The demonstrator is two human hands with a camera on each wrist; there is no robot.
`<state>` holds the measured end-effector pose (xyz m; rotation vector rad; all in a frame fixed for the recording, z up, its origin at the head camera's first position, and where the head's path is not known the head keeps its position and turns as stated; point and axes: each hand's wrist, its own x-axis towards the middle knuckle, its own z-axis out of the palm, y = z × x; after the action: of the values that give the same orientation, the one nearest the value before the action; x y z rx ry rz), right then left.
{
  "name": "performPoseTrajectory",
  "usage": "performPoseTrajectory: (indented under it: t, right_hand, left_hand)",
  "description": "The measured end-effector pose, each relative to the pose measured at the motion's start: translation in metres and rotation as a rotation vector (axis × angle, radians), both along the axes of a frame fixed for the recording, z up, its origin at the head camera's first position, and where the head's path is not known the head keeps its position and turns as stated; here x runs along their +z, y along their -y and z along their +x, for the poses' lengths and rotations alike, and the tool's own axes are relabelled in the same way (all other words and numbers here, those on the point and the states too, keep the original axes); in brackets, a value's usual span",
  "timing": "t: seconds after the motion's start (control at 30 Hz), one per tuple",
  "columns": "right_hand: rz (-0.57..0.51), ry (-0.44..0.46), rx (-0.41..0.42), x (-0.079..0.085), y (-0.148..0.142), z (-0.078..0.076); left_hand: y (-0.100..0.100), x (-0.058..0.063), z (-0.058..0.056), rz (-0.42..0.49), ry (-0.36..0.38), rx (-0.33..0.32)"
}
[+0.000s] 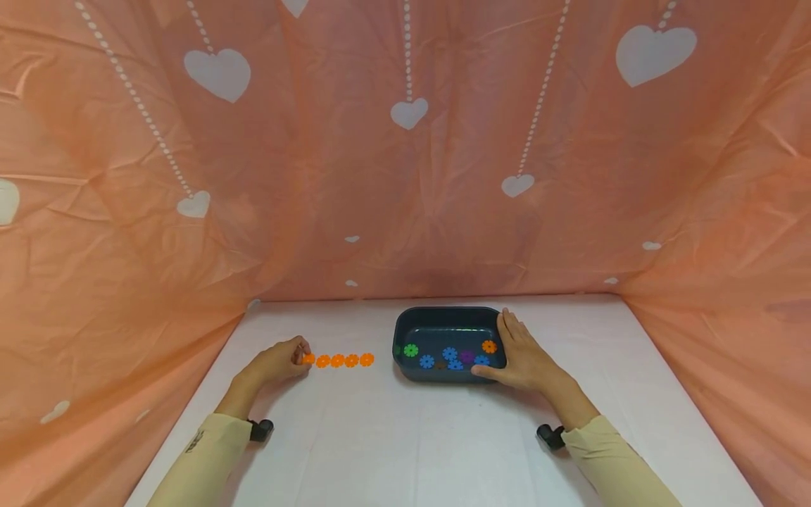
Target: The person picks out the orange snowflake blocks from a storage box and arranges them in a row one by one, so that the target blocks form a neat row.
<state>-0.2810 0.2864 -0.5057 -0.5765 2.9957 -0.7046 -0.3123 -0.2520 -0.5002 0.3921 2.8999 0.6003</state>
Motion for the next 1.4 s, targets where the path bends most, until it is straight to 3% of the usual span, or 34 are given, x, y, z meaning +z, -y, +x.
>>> performPoseTrajectory:
  t: [0.47,0.77,0.93,1.17,1.4]
  right_hand:
    - [-0.003,-0.002,0.004,0.001,0.001,0.001]
    - [0.003,-0.003,0.004,0.002,0.001,0.001]
    - [0.001,-0.004,0.009,0.003,0.001,0.001]
    - [0.018,-0.012,0.009,0.003,0.000,0.001]
    - [0.011,-0.018,0.019,0.003,0.001,0.001]
  left_hand:
    - [0.002,-0.006,-0.001,0.026,-0.003,-0.008]
    - [-0.007,0.005,-0.005,0.091,-0.064,-0.004]
    - [-0.024,0.011,-0.010,0.113,-0.109,-0.033]
    - [-0.064,0.024,-0.007,0.135,-0.177,-0.120]
    - [-0.102,0.035,-0.006,0.102,-0.203,-0.174]
